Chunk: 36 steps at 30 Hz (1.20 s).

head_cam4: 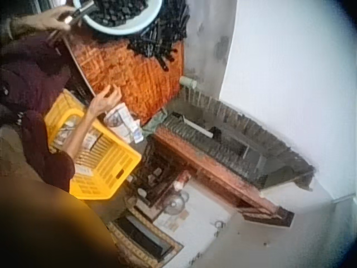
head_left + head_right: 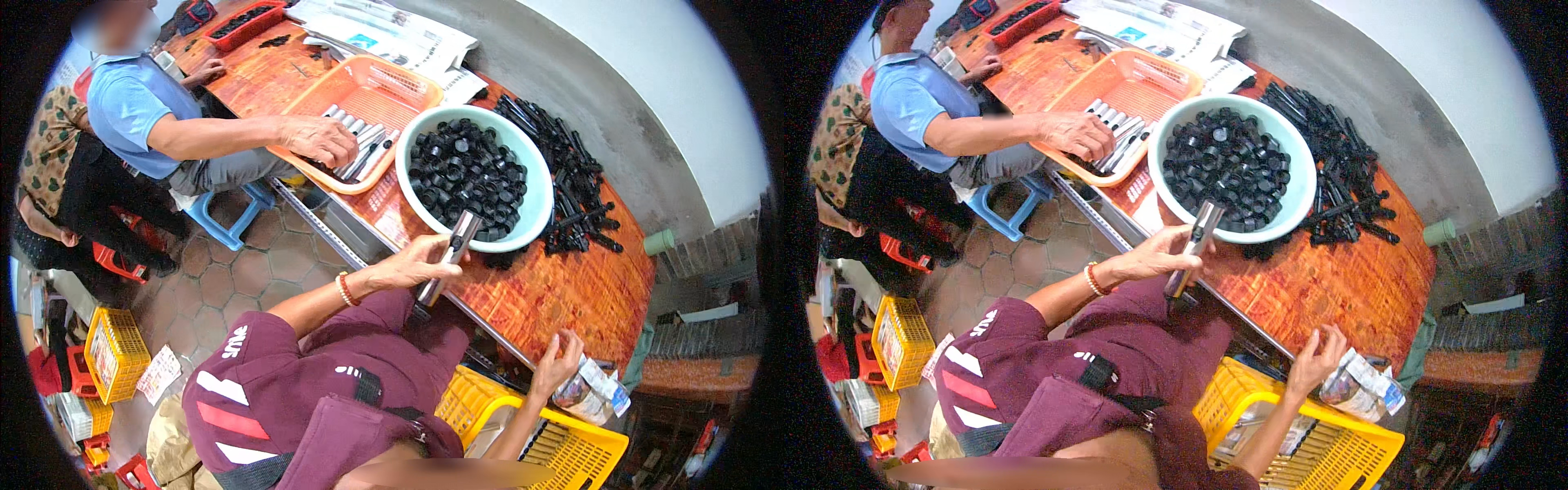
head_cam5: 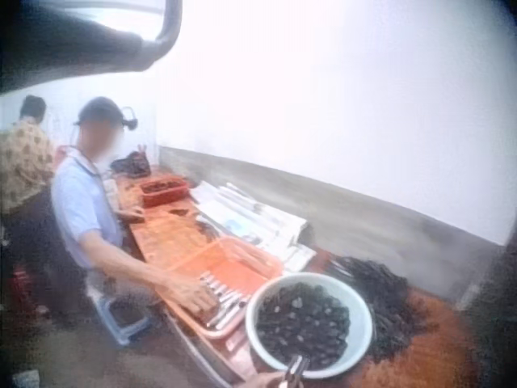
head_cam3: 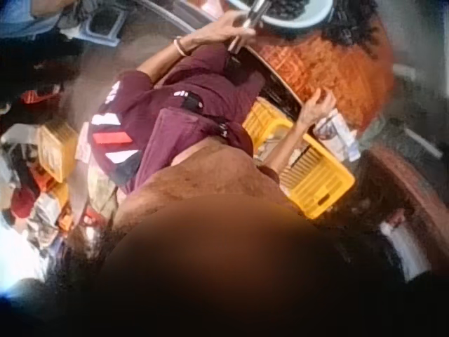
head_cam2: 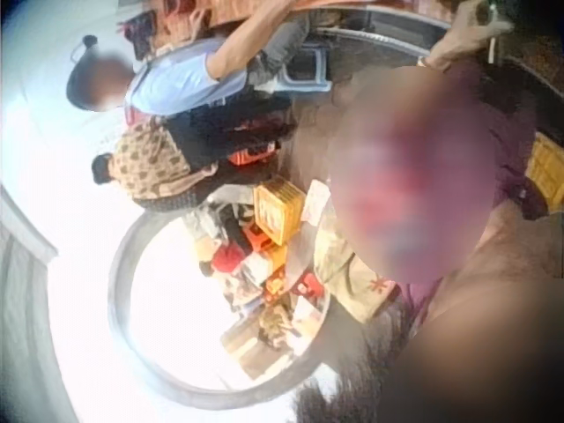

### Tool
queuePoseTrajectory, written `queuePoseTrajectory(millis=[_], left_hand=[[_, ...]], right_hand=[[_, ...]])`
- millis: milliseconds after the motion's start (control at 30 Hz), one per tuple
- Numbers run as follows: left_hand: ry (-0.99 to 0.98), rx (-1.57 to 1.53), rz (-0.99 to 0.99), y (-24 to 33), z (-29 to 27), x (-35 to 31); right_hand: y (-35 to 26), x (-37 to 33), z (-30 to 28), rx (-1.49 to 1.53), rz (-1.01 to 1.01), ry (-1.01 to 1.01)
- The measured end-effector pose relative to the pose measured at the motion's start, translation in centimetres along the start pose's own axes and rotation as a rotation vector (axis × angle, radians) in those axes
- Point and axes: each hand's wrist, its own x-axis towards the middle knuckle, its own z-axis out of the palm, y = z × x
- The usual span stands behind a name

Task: The person repeatedly picks up a black cylindrical handle and a silver metal rod, inserts the rod into the handle, and places the assembled unit on the table. They continue this one-at-a-time assembly process for multiple units.

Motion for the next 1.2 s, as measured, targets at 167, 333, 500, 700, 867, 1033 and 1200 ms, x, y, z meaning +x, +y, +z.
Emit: queuePoseTrajectory(millis=[167,333,500,700,867,1033,1200], left_hand=[[0.19,0.125,-0.016,3.0,-3.5,-3.3],[0.537,0.465,0.052,7.2,-8.8,-3.3],[0.715,0.996,0.181,8.6,-19.8,-0.2],[0.632,1.394,-0.14,5.5,-24.1,2.8],[0.622,1.347,-0.218,2.9,-26.7,3.9],[0.605,1.268,0.092,3.9,-29.7,1.4],[0.711,0.873,0.341,6.7,-17.7,0.9]], right_hand=[[0.1,0.2,0.1,0.001,-0.001,-0.028],[-0.6,0.3,0.0,-0.028,0.002,-0.068],[-0.6,0.2,0.2,0.008,0.008,-0.079],[-1.0,-0.1,0.3,0.006,0.037,-0.11],[-0.3,0.2,0.2,0.024,0.056,-0.102],[0.0,0.8,-3.2,0.005,0.036,0.046],[5.0,-2.4,-11.6,-0.129,0.197,0.506]])
